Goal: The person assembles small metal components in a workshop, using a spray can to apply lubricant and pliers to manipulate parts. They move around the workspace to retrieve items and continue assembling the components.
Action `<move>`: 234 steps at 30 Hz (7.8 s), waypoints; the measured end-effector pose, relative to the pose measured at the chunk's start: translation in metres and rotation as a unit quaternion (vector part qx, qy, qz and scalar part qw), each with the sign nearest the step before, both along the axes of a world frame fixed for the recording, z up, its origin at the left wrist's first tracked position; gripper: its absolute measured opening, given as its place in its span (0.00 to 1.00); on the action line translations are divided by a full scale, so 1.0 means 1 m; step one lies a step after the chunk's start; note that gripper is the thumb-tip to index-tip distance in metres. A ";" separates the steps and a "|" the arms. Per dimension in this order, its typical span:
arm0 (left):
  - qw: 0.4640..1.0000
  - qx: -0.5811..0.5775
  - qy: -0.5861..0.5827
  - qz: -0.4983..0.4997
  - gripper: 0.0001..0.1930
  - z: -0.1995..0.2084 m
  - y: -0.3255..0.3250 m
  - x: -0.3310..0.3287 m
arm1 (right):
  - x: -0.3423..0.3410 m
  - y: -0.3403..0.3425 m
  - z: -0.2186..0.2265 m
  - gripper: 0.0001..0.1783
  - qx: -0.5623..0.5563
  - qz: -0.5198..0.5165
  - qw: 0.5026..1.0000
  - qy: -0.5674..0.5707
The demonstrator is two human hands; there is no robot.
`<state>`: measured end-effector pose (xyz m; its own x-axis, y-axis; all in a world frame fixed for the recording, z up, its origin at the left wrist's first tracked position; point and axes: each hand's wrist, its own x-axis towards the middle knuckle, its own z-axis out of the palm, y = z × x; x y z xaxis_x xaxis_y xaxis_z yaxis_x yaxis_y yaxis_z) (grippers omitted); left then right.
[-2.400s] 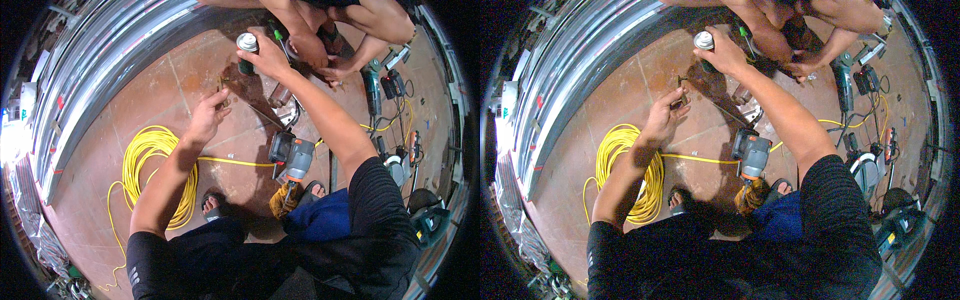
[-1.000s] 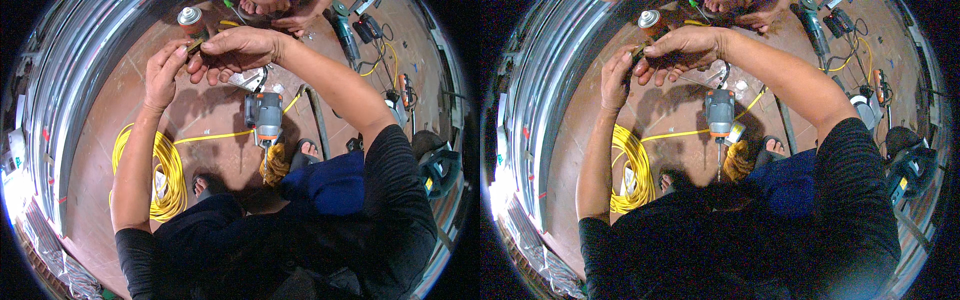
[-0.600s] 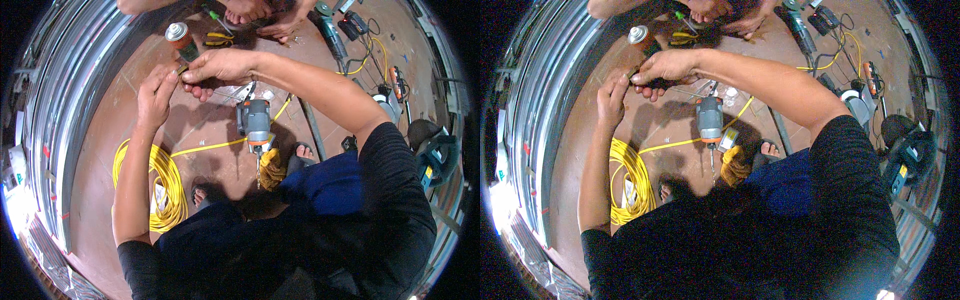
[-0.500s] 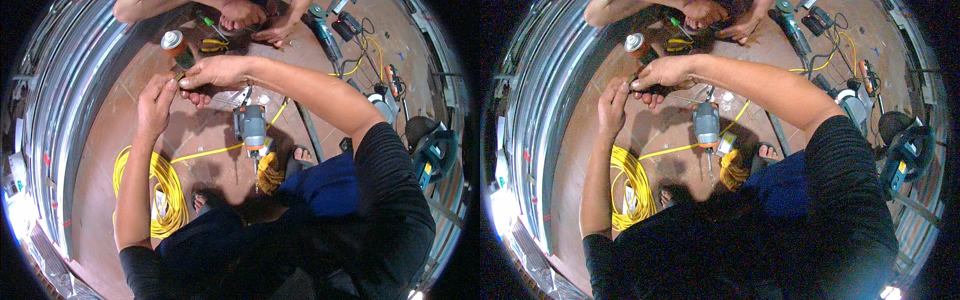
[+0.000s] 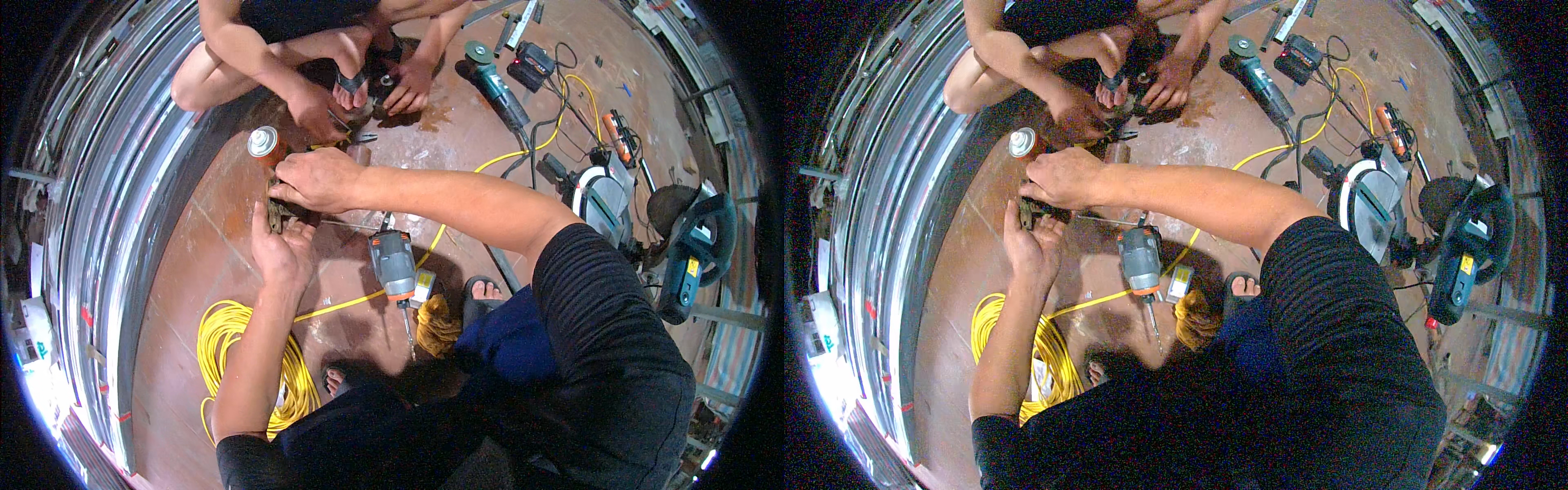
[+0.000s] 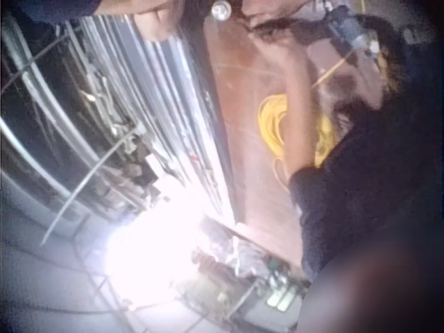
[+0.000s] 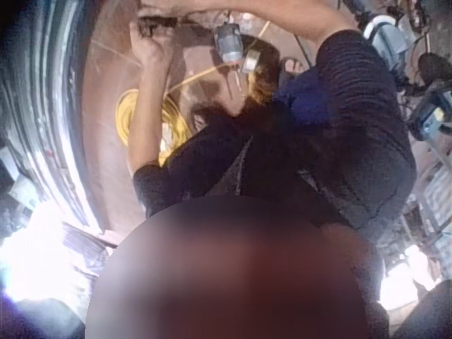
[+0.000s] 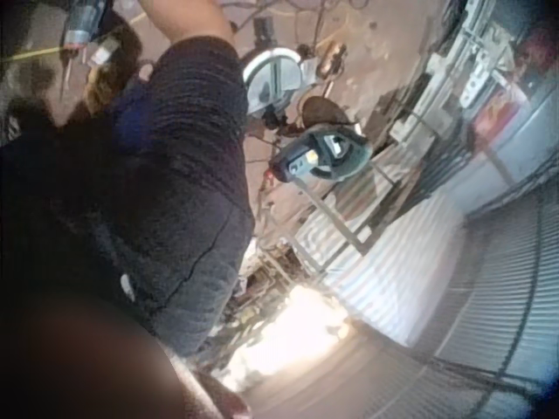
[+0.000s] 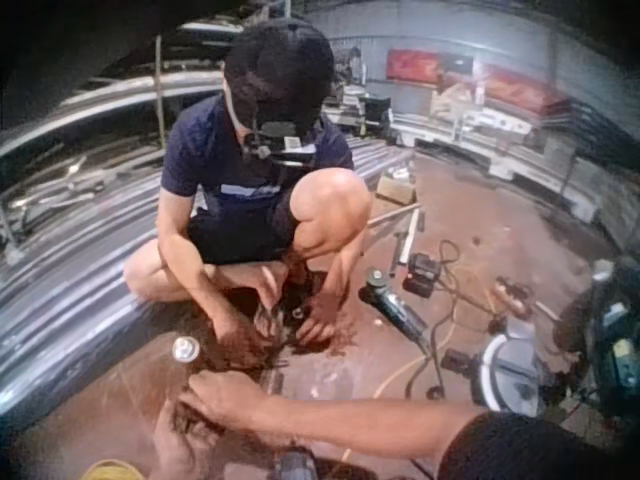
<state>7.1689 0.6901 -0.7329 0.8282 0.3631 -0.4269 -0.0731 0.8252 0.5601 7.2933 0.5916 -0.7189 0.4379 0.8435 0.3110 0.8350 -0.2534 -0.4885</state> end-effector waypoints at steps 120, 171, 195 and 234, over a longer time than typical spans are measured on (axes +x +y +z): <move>0.674 0.737 0.008 -0.051 0.33 0.010 0.007 0.003 | -0.019 0.014 -0.004 0.31 0.195 -0.141 0.920 0.308; 0.576 0.812 -0.081 0.059 0.34 0.060 0.017 0.010 | -0.015 0.017 0.043 0.21 0.273 -0.129 0.898 0.320; 0.984 0.149 -0.042 -0.089 0.17 0.052 0.013 0.030 | 0.077 -0.096 0.239 0.11 0.136 -0.186 0.893 -0.386; 0.979 0.067 0.024 -0.192 0.25 0.035 -0.022 0.031 | 0.047 -0.044 0.000 0.21 0.065 0.010 0.986 -0.151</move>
<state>7.2003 0.6685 -0.6984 0.8950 0.0845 -0.4379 0.2563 0.7061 0.6601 7.3403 0.5477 -0.7190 0.2929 0.7955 0.5305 0.9514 -0.1873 -0.2445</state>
